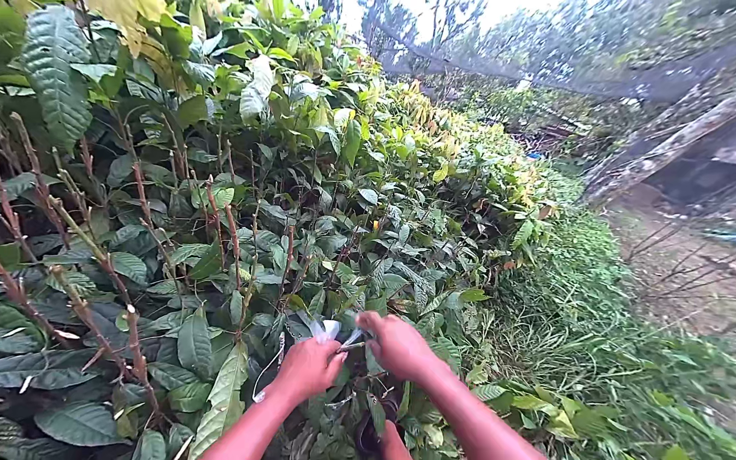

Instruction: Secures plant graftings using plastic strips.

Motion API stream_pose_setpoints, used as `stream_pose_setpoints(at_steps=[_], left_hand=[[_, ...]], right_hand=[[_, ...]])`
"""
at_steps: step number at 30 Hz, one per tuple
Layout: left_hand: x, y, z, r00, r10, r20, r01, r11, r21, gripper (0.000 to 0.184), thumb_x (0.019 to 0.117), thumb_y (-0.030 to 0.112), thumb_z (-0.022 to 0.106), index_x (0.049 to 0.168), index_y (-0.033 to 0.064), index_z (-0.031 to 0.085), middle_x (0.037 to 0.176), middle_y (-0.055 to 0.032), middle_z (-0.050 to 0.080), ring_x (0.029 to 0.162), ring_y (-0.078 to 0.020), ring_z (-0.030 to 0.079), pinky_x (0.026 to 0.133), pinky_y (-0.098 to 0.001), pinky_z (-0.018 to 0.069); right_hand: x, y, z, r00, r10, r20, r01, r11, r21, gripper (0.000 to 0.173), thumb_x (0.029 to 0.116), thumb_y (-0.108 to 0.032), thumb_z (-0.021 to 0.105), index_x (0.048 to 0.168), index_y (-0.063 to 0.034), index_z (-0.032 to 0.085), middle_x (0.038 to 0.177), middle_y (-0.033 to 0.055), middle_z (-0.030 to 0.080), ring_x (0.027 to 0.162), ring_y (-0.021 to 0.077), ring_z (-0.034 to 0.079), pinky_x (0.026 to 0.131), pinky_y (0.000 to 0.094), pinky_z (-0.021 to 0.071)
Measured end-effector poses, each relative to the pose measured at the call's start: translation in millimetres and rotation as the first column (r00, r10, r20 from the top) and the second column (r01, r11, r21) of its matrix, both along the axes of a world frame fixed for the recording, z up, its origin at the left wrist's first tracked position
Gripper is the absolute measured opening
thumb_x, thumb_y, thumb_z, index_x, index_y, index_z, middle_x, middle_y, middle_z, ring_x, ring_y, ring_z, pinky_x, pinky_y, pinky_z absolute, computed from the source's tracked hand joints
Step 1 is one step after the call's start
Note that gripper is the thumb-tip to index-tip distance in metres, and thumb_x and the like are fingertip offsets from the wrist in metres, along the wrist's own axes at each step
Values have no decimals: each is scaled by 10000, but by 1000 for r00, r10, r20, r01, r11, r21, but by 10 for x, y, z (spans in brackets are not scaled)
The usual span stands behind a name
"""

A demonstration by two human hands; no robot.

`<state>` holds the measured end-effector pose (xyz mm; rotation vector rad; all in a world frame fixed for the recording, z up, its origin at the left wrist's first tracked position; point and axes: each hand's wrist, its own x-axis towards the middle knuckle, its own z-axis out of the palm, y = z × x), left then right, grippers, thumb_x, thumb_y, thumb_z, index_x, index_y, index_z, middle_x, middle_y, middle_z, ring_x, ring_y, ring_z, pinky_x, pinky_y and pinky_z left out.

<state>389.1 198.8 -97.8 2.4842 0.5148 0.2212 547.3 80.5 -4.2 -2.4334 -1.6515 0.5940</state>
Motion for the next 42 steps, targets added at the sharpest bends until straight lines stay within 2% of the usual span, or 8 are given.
stream_pose_setpoints(at_steps=[8, 10, 14, 18, 21, 24, 31, 42], left_hand=[[30, 103, -26, 984, 125, 127, -108, 985, -133, 322, 1037, 319, 563, 1280, 162, 705, 1109, -117, 746, 1026, -289, 715, 951, -533, 536], [44, 35, -4, 991, 68, 119, -56, 993, -105, 345, 1032, 269, 543, 1315, 144, 694, 1161, -165, 728, 1098, -343, 693, 991, -567, 511], [50, 56, 58, 988, 21, 152, -13, 999, -53, 361, 1057, 346, 502, 1201, 109, 733, 1109, -129, 746, 1060, -299, 711, 967, -533, 529], [67, 32, 105, 988, 26, 155, -11, 996, -92, 327, 1046, 287, 555, 1299, 142, 704, 1165, -158, 733, 1093, -341, 699, 992, -566, 510], [55, 22, 8, 971, -22, 239, 39, 997, -65, 335, 1045, 356, 560, 1210, 130, 743, 1119, -120, 751, 1051, -295, 718, 963, -554, 536], [61, 48, -63, 938, -16, 345, 50, 995, -88, 339, 1042, 364, 555, 1098, 102, 762, 945, -89, 760, 854, -246, 732, 839, -517, 570], [76, 138, -66, 903, 152, 401, -107, 985, -132, 307, 1016, 359, 591, 1004, 107, 766, 895, -67, 743, 810, -221, 709, 787, -494, 560], [31, 108, -22, 920, 103, 377, -44, 986, -163, 256, 1015, 312, 607, 1110, 125, 754, 965, -56, 750, 794, -199, 713, 778, -467, 588]], right_hand=[[-403, -322, -51, 892, 87, -444, 14, 976, 219, 372, 1002, -175, 606, 1369, -134, 648, 825, 57, 642, 657, 155, 579, 645, 358, 510], [-278, -296, 34, 831, 85, -549, 118, 939, 323, 329, 1011, -128, 598, 1330, -45, 600, 1020, 57, 720, 757, 122, 678, 654, 309, 574], [-172, -245, -16, 985, -53, 164, 16, 976, 219, 373, 947, -174, 663, 1312, -96, 640, 1116, 125, 734, 1063, 336, 678, 915, 541, 537], [-347, -288, 12, 935, -35, -353, 179, 906, 383, 256, 995, -145, 598, 1226, -57, 664, 958, 35, 740, 817, 131, 707, 767, 342, 596], [-163, -261, 24, 991, -68, -118, 101, 950, 295, 461, 995, -150, 602, 1450, -102, 545, 1338, 62, 678, 1206, 208, 657, 1017, 426, 539], [-287, -267, -92, 981, -93, 171, 44, 961, 272, 279, 995, -202, 627, 1238, -71, 665, 1052, 134, 742, 973, 334, 727, 844, 528, 580], [-413, -632, 25, 895, -91, -436, 237, 926, 293, 308, 955, -197, 671, 1251, -114, 702, 736, -15, 598, 595, 74, 534, 588, 272, 484], [-456, -228, -292, 998, -40, 48, 31, 984, 178, 282, 1066, -152, 477, 1176, -18, 699, 1184, 210, 655, 1080, 353, 679, 943, 502, 564]])
